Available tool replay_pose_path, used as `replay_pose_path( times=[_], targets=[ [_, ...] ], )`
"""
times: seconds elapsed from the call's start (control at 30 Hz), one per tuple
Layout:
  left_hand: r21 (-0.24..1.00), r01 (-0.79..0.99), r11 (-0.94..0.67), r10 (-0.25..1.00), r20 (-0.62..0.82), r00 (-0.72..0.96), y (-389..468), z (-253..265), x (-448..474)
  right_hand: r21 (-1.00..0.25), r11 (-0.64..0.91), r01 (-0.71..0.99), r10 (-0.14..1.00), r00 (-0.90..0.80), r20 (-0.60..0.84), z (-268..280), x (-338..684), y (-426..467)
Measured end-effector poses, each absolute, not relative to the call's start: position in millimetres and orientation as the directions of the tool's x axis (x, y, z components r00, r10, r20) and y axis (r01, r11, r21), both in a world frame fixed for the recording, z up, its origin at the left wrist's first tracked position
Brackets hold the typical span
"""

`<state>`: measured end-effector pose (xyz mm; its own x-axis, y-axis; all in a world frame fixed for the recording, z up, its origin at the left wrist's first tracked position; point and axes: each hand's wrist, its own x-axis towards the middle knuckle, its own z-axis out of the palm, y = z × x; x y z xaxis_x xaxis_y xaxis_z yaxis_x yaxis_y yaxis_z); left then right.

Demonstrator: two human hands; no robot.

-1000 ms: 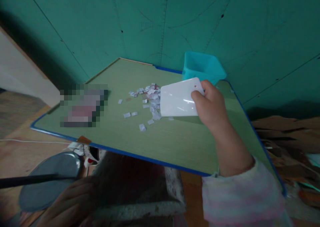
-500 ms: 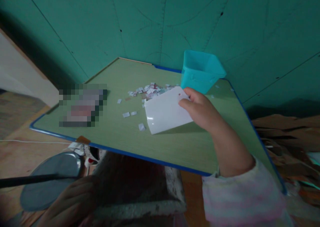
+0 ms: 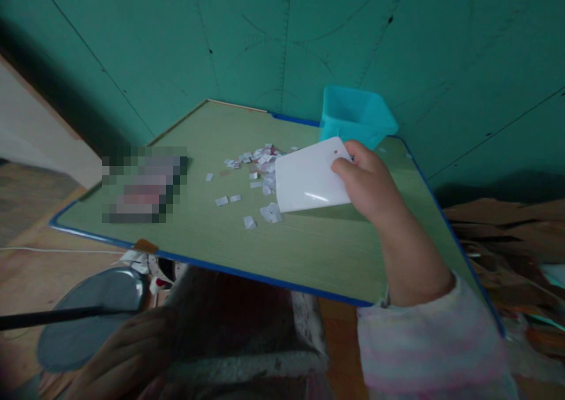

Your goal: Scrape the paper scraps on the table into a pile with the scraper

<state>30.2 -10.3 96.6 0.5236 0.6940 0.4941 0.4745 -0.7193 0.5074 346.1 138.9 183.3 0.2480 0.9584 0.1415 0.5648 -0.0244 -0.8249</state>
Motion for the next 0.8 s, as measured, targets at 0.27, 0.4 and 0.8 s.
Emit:
replay_pose_path(
  times=[0.27, 0.4, 0.8],
  targets=[
    [0.523, 0.442, -0.729, 0.683, 0.505, 0.528, -8, 98, 30, -0.849, -0.046, 0.526, 0.972, 0.219, 0.083, 183, 354, 140],
    [0.506, 0.493, -0.708, 0.707, 0.504, 0.497, -11, 96, 31, -0.837, -0.056, 0.544, 0.971, 0.226, 0.082, 184, 353, 139],
    [0.529, 0.496, -0.688, 0.725, 0.517, 0.455, -15, 89, 33, -0.809, -0.045, 0.586, 0.988, 0.144, 0.049, 189, 348, 133]
  ],
)
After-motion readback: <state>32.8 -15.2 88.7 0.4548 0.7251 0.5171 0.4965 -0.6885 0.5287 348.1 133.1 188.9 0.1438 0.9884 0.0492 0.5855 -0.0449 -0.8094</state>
